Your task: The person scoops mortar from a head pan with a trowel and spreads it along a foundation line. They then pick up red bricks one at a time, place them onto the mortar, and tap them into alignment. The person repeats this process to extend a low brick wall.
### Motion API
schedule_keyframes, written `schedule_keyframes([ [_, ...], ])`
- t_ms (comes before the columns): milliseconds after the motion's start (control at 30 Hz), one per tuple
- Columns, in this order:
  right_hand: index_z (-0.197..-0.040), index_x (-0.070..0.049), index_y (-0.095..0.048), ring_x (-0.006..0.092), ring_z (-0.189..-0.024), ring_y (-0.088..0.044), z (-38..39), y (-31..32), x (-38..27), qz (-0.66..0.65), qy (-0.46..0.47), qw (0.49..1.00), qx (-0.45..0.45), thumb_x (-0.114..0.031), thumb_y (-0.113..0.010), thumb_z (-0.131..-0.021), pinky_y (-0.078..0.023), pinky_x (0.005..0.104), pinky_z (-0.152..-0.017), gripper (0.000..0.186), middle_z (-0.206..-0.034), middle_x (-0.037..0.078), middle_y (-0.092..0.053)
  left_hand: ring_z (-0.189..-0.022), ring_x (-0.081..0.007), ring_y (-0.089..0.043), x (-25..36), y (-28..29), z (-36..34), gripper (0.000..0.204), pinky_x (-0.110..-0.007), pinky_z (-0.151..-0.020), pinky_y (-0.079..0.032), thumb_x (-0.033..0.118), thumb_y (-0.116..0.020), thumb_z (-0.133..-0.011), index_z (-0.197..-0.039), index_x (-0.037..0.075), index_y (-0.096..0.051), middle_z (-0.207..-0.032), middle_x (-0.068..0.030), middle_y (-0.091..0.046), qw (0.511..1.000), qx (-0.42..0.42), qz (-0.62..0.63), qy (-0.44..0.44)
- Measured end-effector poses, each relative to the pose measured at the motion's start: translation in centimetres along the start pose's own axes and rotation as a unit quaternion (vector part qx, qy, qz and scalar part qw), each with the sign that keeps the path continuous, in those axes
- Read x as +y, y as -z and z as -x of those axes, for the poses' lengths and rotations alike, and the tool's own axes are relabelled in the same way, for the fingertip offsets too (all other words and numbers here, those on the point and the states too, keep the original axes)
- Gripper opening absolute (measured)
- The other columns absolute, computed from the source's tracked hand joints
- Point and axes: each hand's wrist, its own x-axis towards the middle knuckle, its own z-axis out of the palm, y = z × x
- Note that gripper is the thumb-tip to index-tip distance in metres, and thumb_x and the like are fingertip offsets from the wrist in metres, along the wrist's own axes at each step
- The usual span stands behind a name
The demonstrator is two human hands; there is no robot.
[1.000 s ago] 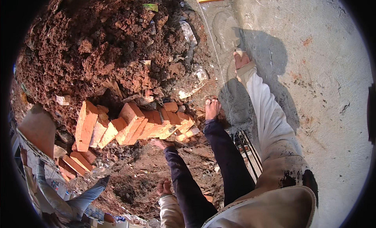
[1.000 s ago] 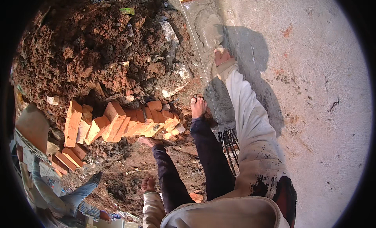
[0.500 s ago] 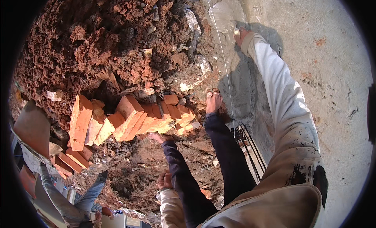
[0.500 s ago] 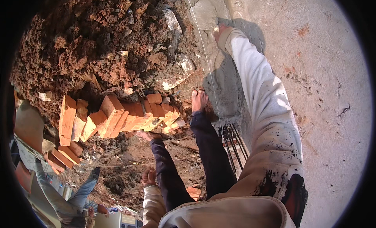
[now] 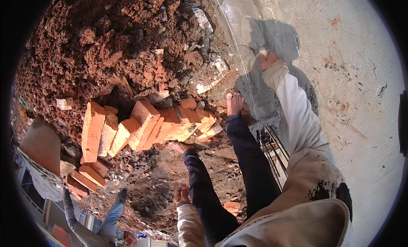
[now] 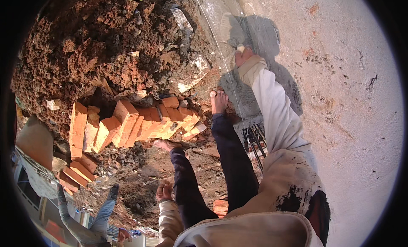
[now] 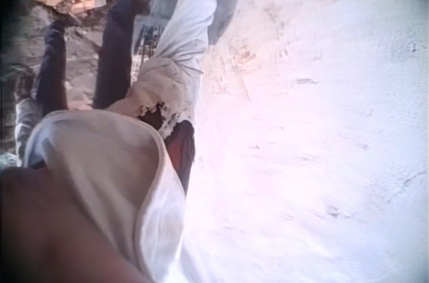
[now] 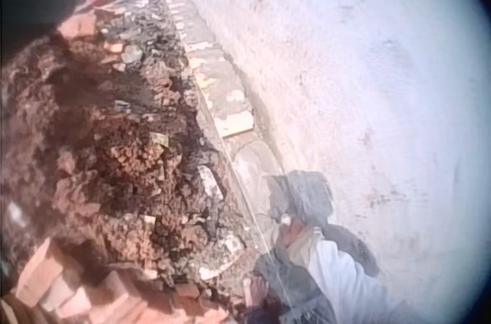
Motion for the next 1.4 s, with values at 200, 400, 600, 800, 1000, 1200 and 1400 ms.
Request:
schedule_keyframes([
  [200,-0.094,-0.005,-0.053,0.0221,-0.047,-0.050,-6.6,-8.2,-14.5,-0.720,-0.100,0.687,-0.024,-0.037,-0.046,-0.082,-0.042,0.0384,-0.041,0.035,-0.071,0.009,-0.055,-0.073,-0.0132,-0.060,0.0,3.5,-0.8,0.025,-0.024,-0.066,-0.049,0.012,-0.062,-0.080,-0.102,0.001,-0.061,-0.090,-0.0068,-0.065,0.996,0.021,-0.052,-0.070],
  [400,-0.097,-0.003,-0.051,0.0204,-0.047,-0.054,-12.0,-17.5,-9.1,-0.508,0.100,0.836,0.183,-0.036,-0.050,-0.087,-0.041,0.0350,-0.038,0.034,-0.067,0.010,-0.054,-0.072,-0.0137,-0.061,5.0,4.2,-4.1,0.024,-0.024,-0.064,-0.048,0.015,-0.063,-0.078,-0.098,0.001,-0.062,-0.085,-0.0056,-0.064,0.981,0.012,-0.131,-0.141],
  [600,-0.112,0.005,-0.051,0.0409,-0.114,-0.043,0.2,-17.7,-3.2,-0.361,-0.077,0.923,0.108,-0.055,-0.041,-0.086,-0.033,0.0439,-0.097,0.066,-0.121,0.030,-0.047,-0.076,-0.0170,-0.063,7.5,7.7,-4.8,0.026,-0.025,-0.063,-0.049,0.018,-0.064,-0.079,-0.101,0.004,-0.062,-0.090,-0.0069,-0.065,0.976,-0.009,-0.168,-0.138],
  [800,-0.099,-0.001,-0.053,0.0178,-0.036,-0.044,10.3,-16.0,-1.7,-0.700,-0.246,0.643,0.190,-0.033,-0.051,-0.086,-0.034,0.0340,-0.030,0.034,-0.054,0.006,-0.048,-0.079,-0.0185,-0.063,9.8,6.7,-4.5,0.027,-0.027,-0.066,-0.051,0.015,-0.062,-0.081,-0.106,0.003,-0.060,-0.095,-0.0090,-0.064,0.969,-0.009,-0.206,-0.136],
  [1000,-0.113,-0.005,-0.050,0.0367,-0.106,-0.053,3.6,-10.2,-7.6,-0.225,-0.009,0.969,0.100,-0.035,-0.039,-0.093,-0.044,0.0415,-0.087,0.038,-0.114,0.027,-0.052,-0.078,-0.0176,-0.062,10.3,7.8,-5.0,0.020,-0.028,-0.067,-0.049,0.014,-0.061,-0.082,-0.101,0.007,-0.061,-0.092,-0.0045,-0.062,0.957,-0.018,-0.249,-0.147],
  [1200,-0.096,0.000,-0.056,0.0389,-0.087,-0.057,5.0,-19.5,1.1,-0.328,-0.285,0.856,0.279,-0.030,-0.047,-0.089,-0.048,0.0458,-0.075,0.032,-0.094,0.024,-0.058,-0.076,-0.0154,-0.061,11.6,5.7,-5.8,0.023,-0.026,-0.066,-0.048,0.018,-0.062,-0.081,-0.101,0.006,-0.061,-0.093,-0.0037,-0.064,0.950,-0.052,-0.267,-0.155],
  [1400,-0.095,0.001,-0.055,0.0377,-0.083,-0.058,16.5,-21.7,5.2,-0.587,-0.353,0.682,0.254,-0.035,-0.046,-0.088,-0.047,0.0441,-0.073,0.038,-0.091,0.022,-0.060,-0.076,-0.0140,-0.061,12.0,7.2,-5.5,0.026,-0.025,-0.066,-0.048,0.014,-0.061,-0.082,-0.106,0.004,-0.059,-0.095,-0.0061,-0.065,0.951,-0.087,-0.241,-0.171],
])
